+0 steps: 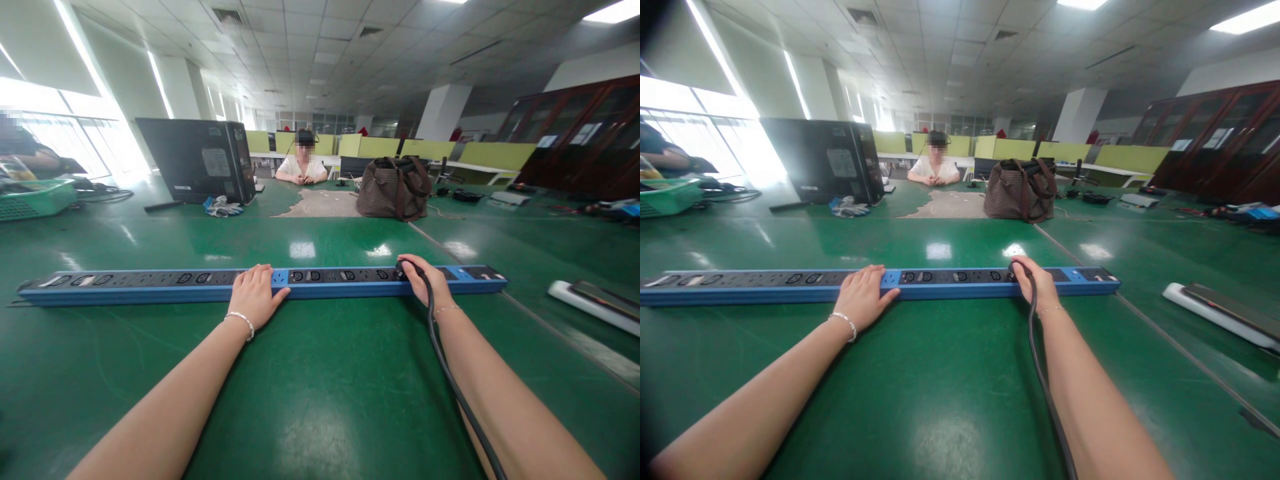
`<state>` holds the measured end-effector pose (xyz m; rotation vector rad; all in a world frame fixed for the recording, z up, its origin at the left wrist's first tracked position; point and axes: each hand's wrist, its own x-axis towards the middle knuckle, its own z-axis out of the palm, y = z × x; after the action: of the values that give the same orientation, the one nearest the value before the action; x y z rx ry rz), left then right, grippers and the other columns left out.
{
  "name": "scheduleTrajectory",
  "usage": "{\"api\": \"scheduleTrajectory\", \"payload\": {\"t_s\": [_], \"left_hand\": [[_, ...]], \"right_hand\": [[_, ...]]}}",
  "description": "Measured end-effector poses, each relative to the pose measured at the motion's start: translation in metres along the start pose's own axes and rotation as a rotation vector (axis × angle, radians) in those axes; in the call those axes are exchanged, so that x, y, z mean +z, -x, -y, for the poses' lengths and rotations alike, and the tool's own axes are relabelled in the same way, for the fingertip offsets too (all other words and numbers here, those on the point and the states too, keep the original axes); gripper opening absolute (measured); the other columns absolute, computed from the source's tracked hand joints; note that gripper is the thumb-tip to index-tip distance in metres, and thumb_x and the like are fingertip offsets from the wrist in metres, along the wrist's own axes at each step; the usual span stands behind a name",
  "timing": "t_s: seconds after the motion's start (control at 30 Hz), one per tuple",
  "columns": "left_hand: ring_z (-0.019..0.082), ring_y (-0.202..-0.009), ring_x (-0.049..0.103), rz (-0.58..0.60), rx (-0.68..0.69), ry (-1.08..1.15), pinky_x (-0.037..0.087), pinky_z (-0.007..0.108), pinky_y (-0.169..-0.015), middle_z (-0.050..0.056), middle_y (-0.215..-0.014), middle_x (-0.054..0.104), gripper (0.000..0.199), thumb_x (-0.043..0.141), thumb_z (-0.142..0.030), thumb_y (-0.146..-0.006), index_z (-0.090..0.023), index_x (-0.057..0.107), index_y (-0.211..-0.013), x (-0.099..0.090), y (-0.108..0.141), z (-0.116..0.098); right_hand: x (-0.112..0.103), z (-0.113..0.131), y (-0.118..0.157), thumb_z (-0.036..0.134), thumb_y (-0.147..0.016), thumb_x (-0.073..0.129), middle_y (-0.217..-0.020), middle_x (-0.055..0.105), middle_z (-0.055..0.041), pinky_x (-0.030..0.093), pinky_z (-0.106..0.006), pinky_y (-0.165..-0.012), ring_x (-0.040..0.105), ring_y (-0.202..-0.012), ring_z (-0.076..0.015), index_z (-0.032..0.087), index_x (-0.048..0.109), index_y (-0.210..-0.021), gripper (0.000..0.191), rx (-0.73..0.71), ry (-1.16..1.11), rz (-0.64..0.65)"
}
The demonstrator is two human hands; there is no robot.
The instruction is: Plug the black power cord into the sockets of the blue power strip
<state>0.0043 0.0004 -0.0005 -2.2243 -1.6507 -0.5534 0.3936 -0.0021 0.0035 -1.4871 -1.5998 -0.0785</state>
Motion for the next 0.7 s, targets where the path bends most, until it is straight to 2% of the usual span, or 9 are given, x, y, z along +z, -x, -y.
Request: {"api": "scheduleTrajectory", "payload": {"t_s": [0.3, 0.57, 0.7], "left_hand": [[0.030, -0.121, 0.048, 0.011, 0.003, -0.002, 0.034, 0.046, -0.100, 0.018, -0.128, 0.055, 0.060, 0.034, -0.057, -0.085, -0.012, 0.051, -0.121, 0.0005, -0.0003, 0.0009], [0.030, -0.122, 0.048, 0.006, 0.001, 0.002, 0.033, 0.045, -0.101, 0.017, -0.128, 0.055, 0.059, 0.034, -0.057, -0.085, -0.014, 0.050, -0.121, 0.0012, 0.0001, 0.0014], [0.029, -0.121, 0.047, 0.019, -0.004, -0.009, 0.033, 0.045, -0.101, 0.017, -0.129, 0.055, 0.061, 0.035, -0.058, -0.085, -0.011, 0.050, -0.121, 0.0007, 0.0000, 0.0009]], "right_hand": [[-0.0011, 0.0055, 0.0025, 0.048, -0.086, 0.045, -0.106, 0.069, -0.0067, 0.047, -0.034, -0.091, 0.062, -0.102, -0.0234, 0.021, 0.066, -0.101, 0.037, -0.016, -0.005, 0.002], [-0.0056, 0.0095, 0.0053, 0.042, -0.085, 0.045, -0.101, 0.070, -0.0048, 0.049, -0.032, -0.082, 0.066, -0.089, -0.0218, 0.023, 0.065, -0.104, 0.034, -0.013, 0.099, 0.041], [-0.0053, 0.0091, 0.0048, 0.042, -0.086, 0.044, -0.102, 0.070, -0.0046, 0.049, -0.032, -0.083, 0.065, -0.093, -0.0218, 0.023, 0.066, -0.103, 0.033, -0.042, 0.091, 0.063]]}}
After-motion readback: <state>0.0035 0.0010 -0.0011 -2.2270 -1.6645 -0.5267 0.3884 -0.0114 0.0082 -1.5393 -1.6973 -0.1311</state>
